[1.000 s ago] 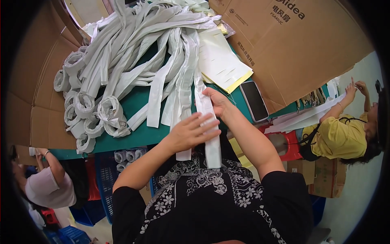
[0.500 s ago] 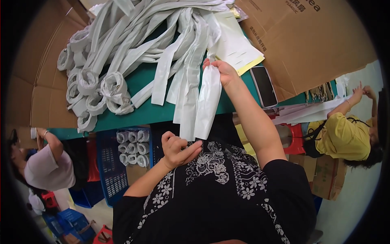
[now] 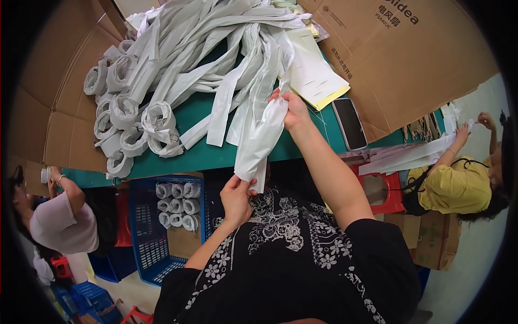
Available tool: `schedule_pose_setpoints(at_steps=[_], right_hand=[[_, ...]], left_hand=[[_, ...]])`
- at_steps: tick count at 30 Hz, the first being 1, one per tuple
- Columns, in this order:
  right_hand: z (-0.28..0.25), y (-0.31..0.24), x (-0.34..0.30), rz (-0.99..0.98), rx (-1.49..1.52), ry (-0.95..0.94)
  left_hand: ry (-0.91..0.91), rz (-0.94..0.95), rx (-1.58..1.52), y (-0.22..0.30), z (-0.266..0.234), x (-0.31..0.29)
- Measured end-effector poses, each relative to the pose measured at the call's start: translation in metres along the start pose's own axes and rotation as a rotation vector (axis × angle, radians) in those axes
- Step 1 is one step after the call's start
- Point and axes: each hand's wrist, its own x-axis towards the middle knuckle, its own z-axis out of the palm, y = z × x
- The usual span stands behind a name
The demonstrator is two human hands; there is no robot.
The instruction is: Rolling white fabric belts and placing them into a blue plastic crate.
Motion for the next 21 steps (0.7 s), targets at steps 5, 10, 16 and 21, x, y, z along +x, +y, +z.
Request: schedule_pose_setpoints(at_steps=[5, 10, 16, 21], right_hand=[[-0.005, 0.007, 0.002, -0.013, -0.032, -0.060], [-0.012, 0.012, 0.007, 0.002, 0.012, -0.101], [-0.014, 0.014, 0.007, -0.071, -0.050, -0.050], [-0.006, 0.013, -0.005, -0.096, -0.073, -0.047]], left_hand=[[0.039, -0.060, -0.066, 0.001, -0.006, 0.004], [0.046, -0.308, -0.266, -0.002, -0.016, 0.014], [0.021, -0.373, -0.348, 0.002, -0.013, 0.012], [-0.029, -0.356, -0.223, 0.006, -0.012, 0.006]])
